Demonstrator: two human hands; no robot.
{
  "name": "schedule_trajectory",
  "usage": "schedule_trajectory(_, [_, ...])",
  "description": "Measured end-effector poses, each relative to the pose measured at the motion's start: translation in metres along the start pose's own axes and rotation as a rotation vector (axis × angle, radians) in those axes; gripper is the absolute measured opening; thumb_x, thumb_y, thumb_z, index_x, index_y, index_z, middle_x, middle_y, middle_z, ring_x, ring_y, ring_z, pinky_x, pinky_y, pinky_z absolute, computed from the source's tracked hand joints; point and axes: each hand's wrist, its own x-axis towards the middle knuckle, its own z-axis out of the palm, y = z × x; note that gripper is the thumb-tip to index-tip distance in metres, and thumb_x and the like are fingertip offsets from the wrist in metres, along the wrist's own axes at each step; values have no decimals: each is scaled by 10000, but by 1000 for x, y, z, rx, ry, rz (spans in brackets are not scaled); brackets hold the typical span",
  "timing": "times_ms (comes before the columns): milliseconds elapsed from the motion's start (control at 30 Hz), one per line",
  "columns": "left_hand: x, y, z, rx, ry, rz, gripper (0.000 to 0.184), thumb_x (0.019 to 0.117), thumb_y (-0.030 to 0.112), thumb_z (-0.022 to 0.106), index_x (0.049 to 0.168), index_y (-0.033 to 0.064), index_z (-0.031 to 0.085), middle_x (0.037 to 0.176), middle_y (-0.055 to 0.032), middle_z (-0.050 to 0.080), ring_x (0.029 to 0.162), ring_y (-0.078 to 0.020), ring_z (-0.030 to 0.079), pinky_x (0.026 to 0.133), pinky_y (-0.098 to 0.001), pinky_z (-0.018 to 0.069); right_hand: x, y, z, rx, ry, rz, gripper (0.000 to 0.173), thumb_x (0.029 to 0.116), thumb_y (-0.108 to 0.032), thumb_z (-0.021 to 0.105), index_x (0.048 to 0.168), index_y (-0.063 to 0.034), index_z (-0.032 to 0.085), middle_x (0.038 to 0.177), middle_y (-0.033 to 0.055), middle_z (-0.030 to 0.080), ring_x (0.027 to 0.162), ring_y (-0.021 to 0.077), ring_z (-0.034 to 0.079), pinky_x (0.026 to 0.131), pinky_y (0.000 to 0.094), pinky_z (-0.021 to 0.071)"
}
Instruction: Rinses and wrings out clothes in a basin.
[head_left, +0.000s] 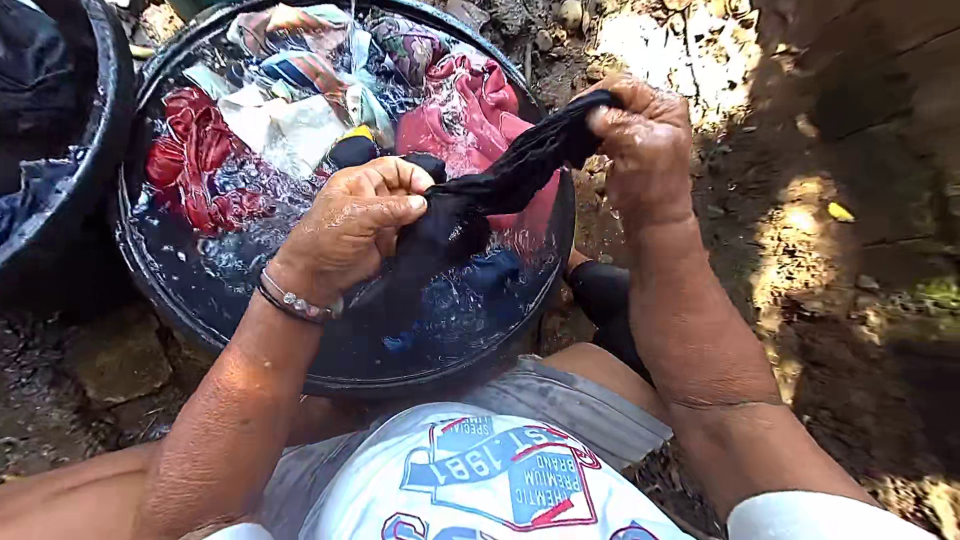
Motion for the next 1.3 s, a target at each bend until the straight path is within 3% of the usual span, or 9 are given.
schedule_trajectory(233, [-5,-12,28,-300,59,-8,296,941,-46,397,1127,89,585,930,0,684,833,-91,695,729,-275,610,-13,34,27,209,110,338,281,969,-54,433,871,-155,676,794,-129,685,733,-27,639,703,225,561])
schedule_trajectory(533, [-7,-7,37,-358,132,-25,297,956,-55,353,1127,64,565,913,-37,680,807,-123,696,715,-305,609,-19,42,47,169,53,366,252,993,-83,431,850,-151,627,757,-122,636,721,-28,618,710,215,544])
schedule_trajectory(700, [3,5,-13,497,270,343,274,907,-72,504,1161,-2,578,1051,6,687,947,-34,670,862,-213,562,-20,35,55,310,54,275,276,981,-74,421,871,-172,654,795,-129,671,745,-25,639,721,216,564])
schedule_trajectory(767, [12,4,-53,1134,350,342,313,935,-24,532,1227,-131,572,1200,-242,657,1111,-272,654,991,-394,514,-20,30,55,244,-45,224,245,986,-109,398,895,-152,621,801,-127,629,747,-36,606,729,207,536])
schedule_trajectory(833, [20,-2,-77,1427,321,153,374,964,2,534,1288,-186,540,1295,-399,569,1252,-546,548,1054,-660,417,-18,29,56,22,-230,179,263,989,-143,404,1054,1,614,926,20,641,809,56,629,760,267,545])
schedule_trajectory(933, [28,-14,-69,1447,307,213,394,951,54,569,1297,-135,573,1309,-347,599,1269,-518,554,1062,-630,431,-19,35,63,-397,-446,132,416,973,-188,558,1274,97,594,1273,280,604,1199,360,602,1036,507,480])
schedule_trajectory(1000, [39,-25,-45,1395,235,279,403,946,76,595,1315,-85,597,1328,-303,609,1287,-468,560,1066,-593,446,-25,50,68,-590,-543,147,493,948,-238,627,1299,105,587,1314,346,558,1279,492,527,1059,631,425])
schedule_trajectory(1167, [64,-91,-14,1386,-36,255,437,962,199,642,1359,17,628,1369,-242,614,1322,-428,552,1095,-631,404,-43,81,79,-715,-652,223,440,959,-225,599,1251,105,612,1281,329,578,1239,493,558,1007,656,452])
schedule_trajectory(1300, [66,-136,-26,1393,5,219,367,997,215,586,1313,57,687,1372,-219,634,1342,-422,548,1129,-664,349,-48,89,84,-714,-672,246,410,999,-244,551,1208,102,622,1245,315,585,1200,477,581,975,638,469])
